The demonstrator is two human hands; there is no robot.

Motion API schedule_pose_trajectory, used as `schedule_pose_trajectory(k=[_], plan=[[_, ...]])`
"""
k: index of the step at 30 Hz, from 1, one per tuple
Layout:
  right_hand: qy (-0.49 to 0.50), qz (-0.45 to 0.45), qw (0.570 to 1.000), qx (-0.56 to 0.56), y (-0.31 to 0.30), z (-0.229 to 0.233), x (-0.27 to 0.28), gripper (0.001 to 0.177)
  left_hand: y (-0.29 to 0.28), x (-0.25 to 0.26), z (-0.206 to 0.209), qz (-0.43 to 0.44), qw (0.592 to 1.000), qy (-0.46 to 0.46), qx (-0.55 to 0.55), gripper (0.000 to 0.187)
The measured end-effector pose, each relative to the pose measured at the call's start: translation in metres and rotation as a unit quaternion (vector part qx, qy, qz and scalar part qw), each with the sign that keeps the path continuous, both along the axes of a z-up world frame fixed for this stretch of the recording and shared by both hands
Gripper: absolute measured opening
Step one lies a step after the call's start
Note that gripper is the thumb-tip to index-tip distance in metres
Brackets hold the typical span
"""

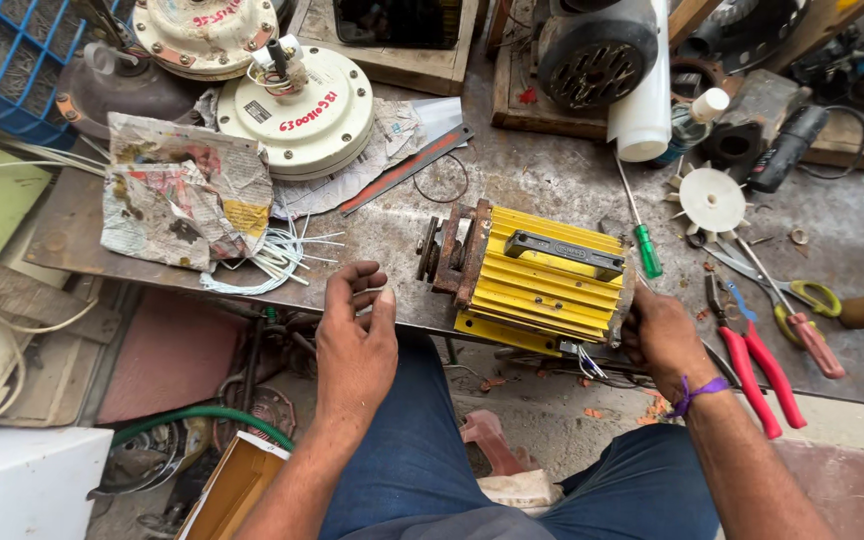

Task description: The person is repairing a yellow electric motor on a cluttered workbench. They use a screwdriver to adjust internal components, a metal bar to strike the motor casing, and pliers to manipulate wires and parts. The person also retrieves a tool from a bag on the floor.

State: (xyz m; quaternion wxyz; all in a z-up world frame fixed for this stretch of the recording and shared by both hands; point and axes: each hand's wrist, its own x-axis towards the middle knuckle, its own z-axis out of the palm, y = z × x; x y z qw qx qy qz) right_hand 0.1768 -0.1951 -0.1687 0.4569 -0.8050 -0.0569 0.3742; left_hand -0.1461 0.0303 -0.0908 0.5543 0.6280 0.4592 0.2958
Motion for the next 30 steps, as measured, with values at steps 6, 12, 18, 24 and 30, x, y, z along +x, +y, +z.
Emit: schedule_pose_trajectory(k=[6,12,18,24,30], plan=[[-0.206,0.093,0.973,-0.048,0.01,0.044,-0.036,0.041,0.026,0.009,-0.003,-0.044,0.999,0.007,0.018,0.031],[-0.147,0.036,0.988,0.009,0.01,0.033,-0.031,0.032,0.038,0.024,-0.012,-0.076,0.995,-0.055,0.04,0.028],[-0.133,0.098,0.986,-0.036,-0.008,0.023,-0.013,0.028,0.044,0.029,-0.024,-0.092,0.99,-0.085,0.065,0.026],[-0.341,0.163,0.925,0.032,-0.001,0.031,-0.027,0.032,0.053,0.026,-0.031,-0.112,0.988,-0.082,0.063,0.025],[-0.042,-0.008,0.999,0.011,-0.027,-0.017,0.02,0.033,0.055,0.021,-0.029,-0.126,0.985,-0.09,0.081,0.027]])
